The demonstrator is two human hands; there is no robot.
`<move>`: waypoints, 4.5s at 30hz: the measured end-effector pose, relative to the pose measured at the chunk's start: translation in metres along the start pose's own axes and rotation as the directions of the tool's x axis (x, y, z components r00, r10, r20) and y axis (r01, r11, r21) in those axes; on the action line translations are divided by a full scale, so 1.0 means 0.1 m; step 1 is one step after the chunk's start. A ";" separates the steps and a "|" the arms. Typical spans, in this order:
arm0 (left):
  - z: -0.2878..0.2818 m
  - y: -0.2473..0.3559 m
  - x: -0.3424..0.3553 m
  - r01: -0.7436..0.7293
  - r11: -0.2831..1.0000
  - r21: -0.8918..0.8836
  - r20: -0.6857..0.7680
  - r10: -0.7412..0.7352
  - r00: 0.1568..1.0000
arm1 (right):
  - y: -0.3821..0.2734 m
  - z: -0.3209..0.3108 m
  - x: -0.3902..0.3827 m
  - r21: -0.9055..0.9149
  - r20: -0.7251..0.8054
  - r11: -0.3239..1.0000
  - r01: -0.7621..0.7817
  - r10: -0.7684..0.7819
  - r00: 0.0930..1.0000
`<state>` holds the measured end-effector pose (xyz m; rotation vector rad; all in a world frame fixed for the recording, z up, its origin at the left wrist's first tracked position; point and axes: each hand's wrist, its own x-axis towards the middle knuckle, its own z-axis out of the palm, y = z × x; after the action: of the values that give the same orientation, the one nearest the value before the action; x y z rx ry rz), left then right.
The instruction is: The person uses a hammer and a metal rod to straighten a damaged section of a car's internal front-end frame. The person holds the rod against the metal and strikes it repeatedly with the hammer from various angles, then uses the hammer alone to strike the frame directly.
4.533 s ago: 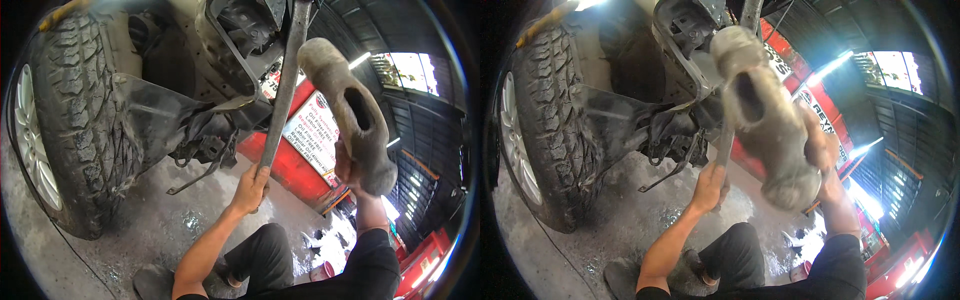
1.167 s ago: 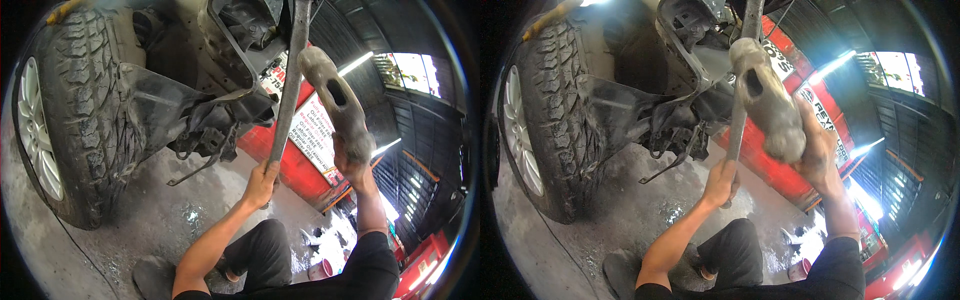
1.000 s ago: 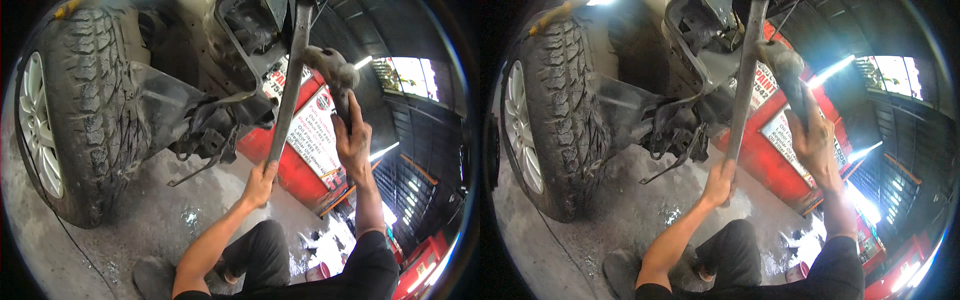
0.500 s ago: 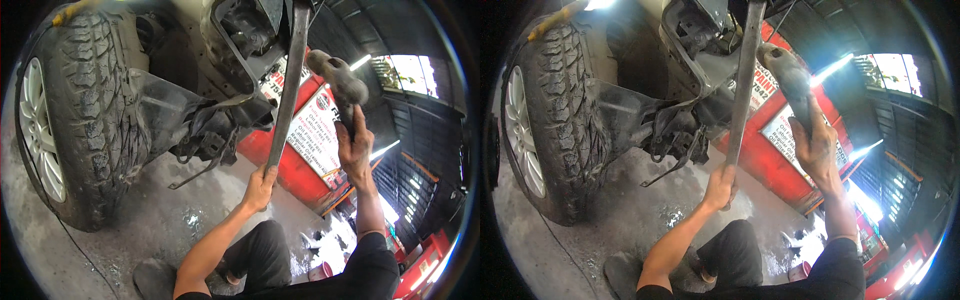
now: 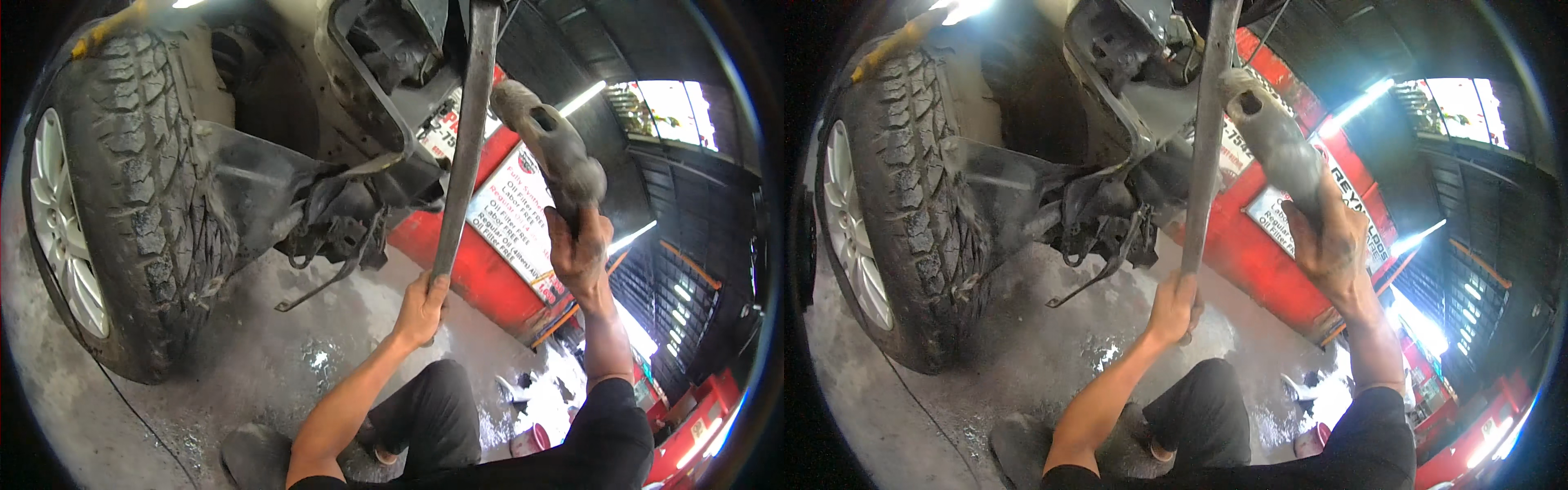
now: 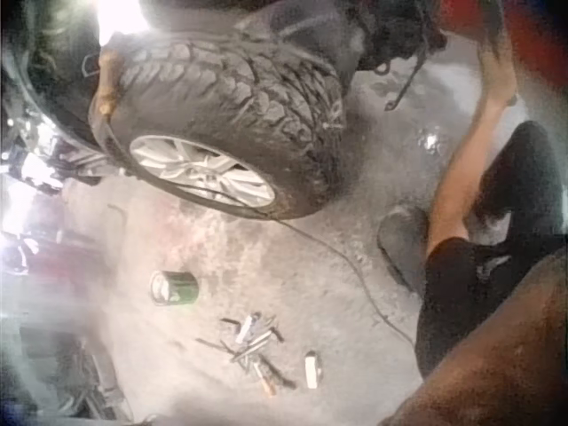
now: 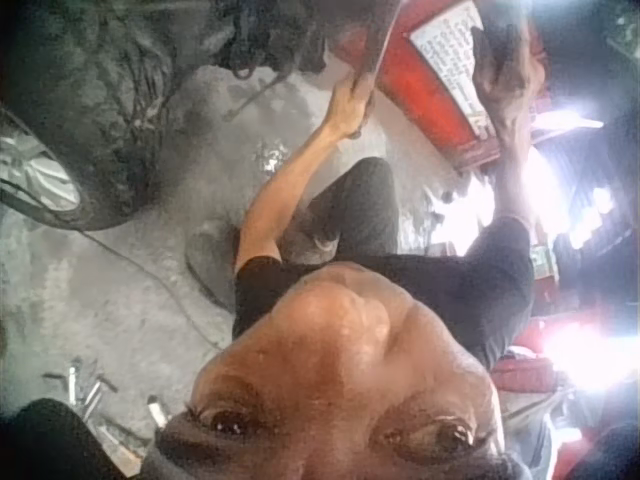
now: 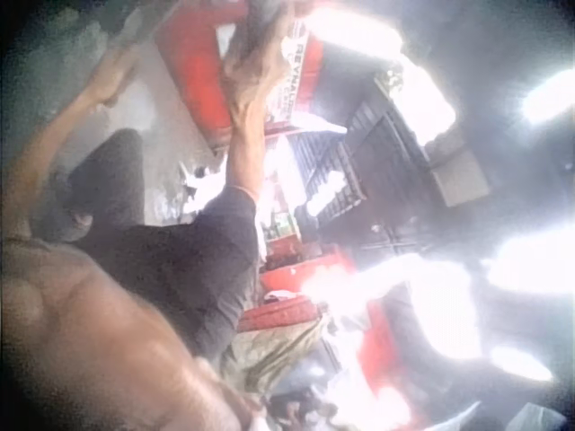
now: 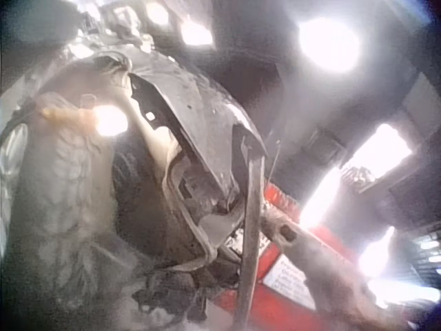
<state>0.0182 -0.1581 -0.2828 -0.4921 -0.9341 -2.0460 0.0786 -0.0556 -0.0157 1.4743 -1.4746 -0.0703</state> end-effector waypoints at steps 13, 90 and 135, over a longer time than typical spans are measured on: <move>-0.02 -0.22 0.10 -0.042 0.987 0.158 -0.010 0.044 0.999 | 0.02 0.09 -0.04 0.075 -0.058 0.993 -0.094 0.098 0.993; 1.51 3.13 2.52 0.368 -0.801 -0.472 0.407 0.172 0.897 | -2.20 3.79 -2.49 0.292 0.144 -0.810 -0.509 -0.489 0.861; 1.14 2.76 1.47 0.714 -0.422 0.559 -0.019 0.854 0.520 | -2.83 3.98 -2.61 0.193 0.208 -0.728 -0.658 -0.625 0.752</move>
<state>0.1557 -0.2562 0.0038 1.4676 -1.3083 0.1453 -0.0435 -0.1553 -0.5471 3.3296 -2.1406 2.5775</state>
